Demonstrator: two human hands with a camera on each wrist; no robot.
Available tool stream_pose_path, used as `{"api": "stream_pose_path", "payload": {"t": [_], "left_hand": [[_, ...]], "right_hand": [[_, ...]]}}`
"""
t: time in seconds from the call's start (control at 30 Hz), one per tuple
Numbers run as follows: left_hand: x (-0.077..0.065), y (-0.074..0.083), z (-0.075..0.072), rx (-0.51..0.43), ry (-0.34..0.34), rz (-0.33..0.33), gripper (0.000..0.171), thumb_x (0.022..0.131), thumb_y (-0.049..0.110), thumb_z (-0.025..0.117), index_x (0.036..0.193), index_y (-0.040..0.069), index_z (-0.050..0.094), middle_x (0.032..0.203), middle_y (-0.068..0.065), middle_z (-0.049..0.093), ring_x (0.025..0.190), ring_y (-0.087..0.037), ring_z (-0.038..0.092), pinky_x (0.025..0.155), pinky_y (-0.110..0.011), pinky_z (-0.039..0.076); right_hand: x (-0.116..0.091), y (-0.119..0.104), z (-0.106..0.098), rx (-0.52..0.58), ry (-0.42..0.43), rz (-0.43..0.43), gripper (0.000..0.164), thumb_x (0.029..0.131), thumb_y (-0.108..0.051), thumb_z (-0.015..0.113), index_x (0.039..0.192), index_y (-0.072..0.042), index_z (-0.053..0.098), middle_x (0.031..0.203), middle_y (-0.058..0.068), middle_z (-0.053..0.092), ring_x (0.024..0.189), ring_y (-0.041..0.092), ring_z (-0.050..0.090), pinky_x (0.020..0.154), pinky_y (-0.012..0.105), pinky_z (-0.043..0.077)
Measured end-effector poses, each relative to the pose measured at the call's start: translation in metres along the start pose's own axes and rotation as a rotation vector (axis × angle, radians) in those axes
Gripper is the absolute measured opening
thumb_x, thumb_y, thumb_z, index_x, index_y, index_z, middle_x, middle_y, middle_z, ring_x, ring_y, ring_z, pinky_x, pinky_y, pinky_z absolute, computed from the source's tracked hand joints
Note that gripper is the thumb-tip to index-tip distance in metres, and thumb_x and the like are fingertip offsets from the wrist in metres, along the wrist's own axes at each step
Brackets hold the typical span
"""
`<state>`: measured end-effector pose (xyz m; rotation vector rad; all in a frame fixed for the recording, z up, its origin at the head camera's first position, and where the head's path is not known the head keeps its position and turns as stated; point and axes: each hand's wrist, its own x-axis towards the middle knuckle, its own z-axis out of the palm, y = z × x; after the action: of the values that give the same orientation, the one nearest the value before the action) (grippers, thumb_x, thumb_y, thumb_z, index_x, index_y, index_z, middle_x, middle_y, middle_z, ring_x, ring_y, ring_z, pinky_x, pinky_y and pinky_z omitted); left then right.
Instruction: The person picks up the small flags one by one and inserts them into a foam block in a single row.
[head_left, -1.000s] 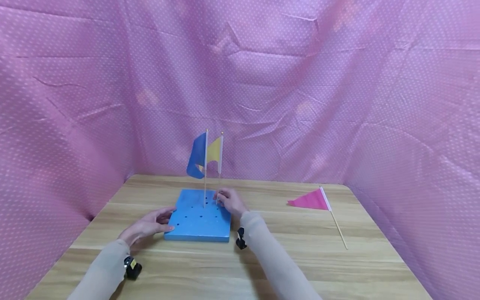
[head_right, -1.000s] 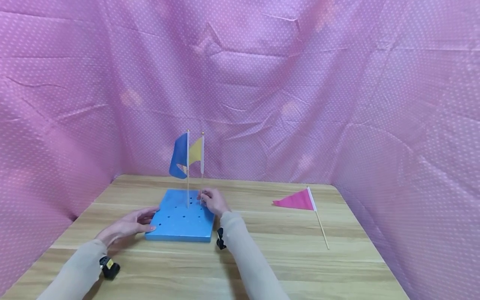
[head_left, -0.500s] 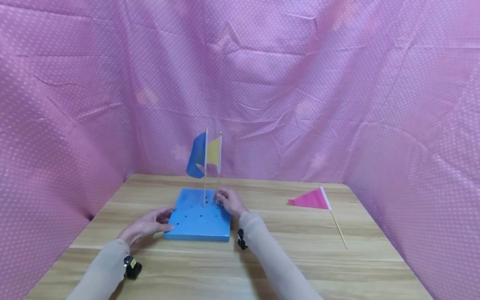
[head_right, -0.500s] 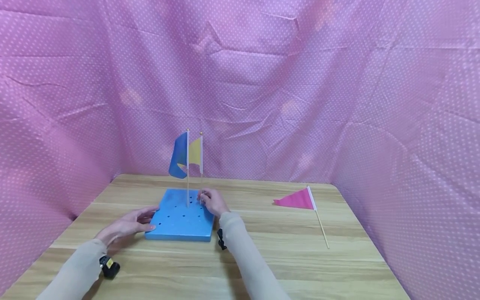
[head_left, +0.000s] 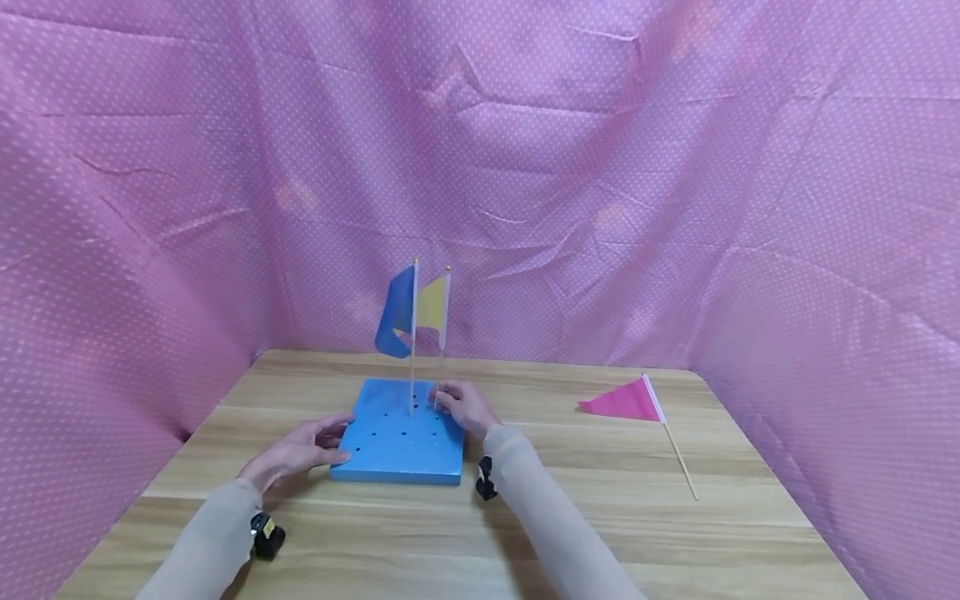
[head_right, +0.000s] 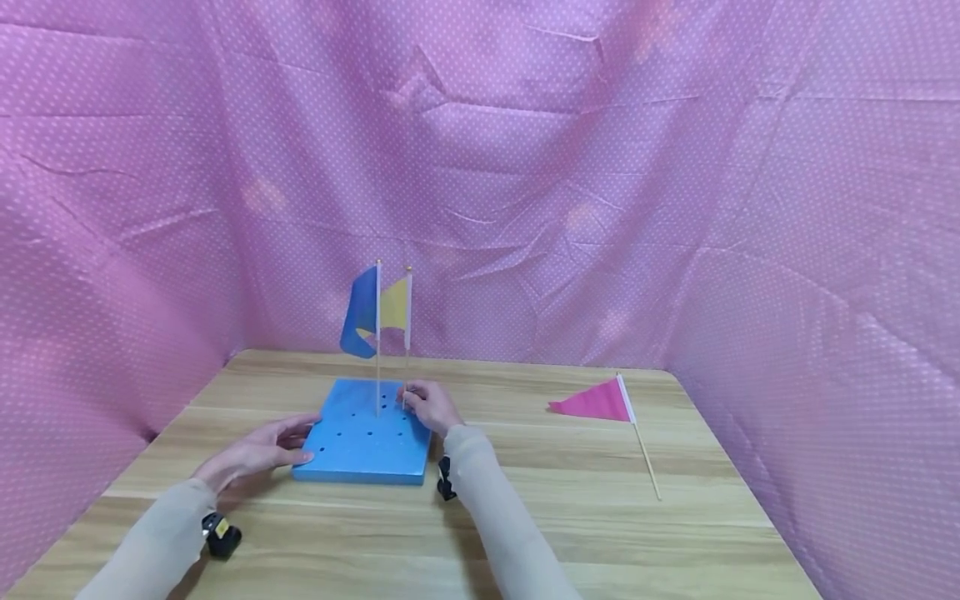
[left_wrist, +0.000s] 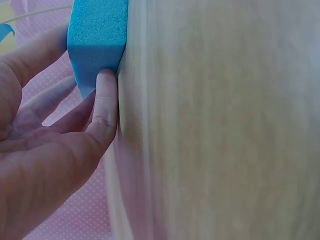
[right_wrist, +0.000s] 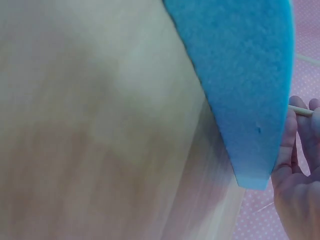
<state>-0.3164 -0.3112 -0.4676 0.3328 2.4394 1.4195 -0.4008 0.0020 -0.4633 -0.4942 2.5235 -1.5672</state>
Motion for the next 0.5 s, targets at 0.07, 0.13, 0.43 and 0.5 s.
{"api": "stream_pose_path", "payload": {"t": [0.07,0.13,0.43,0.5], "left_hand": [[0.003,-0.001,-0.002,0.002,-0.013,0.013,0.084,0.088,0.026,0.073,0.154,0.007,0.027,0.154,-0.028,0.031,0.138,-0.049,0.034,0.110,-0.059,0.038],[0.006,-0.001,-0.004,0.005,-0.018,0.011,0.084,0.088,0.027,0.073,0.154,0.007,0.027,0.155,-0.028,0.030,0.138,-0.048,0.034,0.111,-0.060,0.037],[0.014,-0.003,-0.017,0.004,-0.028,-0.011,0.085,0.086,0.031,0.074,0.154,0.011,0.028,0.156,-0.027,0.028,0.139,-0.048,0.033,0.110,-0.061,0.037],[0.012,-0.006,-0.020,0.003,-0.035,-0.003,0.084,0.086,0.030,0.074,0.154,0.011,0.028,0.156,-0.026,0.028,0.140,-0.048,0.033,0.111,-0.060,0.036]], "right_hand": [[0.001,0.000,0.000,0.009,0.011,0.009,0.025,0.103,-0.023,0.051,0.117,-0.013,0.070,0.111,-0.002,0.070,0.100,0.011,0.062,0.091,0.033,0.054],[0.001,0.000,0.000,0.018,0.015,0.018,0.027,0.102,-0.024,0.054,0.123,-0.014,0.067,0.114,-0.002,0.070,0.106,0.014,0.063,0.095,0.037,0.054],[0.009,-0.002,0.003,0.021,0.043,0.056,0.038,0.098,-0.026,0.060,0.136,-0.019,0.059,0.125,-0.002,0.068,0.118,0.019,0.061,0.097,0.041,0.054],[0.011,-0.002,0.005,0.030,0.046,0.046,0.041,0.097,-0.025,0.062,0.137,-0.018,0.057,0.126,0.000,0.067,0.117,0.020,0.061,0.094,0.038,0.055]]}}
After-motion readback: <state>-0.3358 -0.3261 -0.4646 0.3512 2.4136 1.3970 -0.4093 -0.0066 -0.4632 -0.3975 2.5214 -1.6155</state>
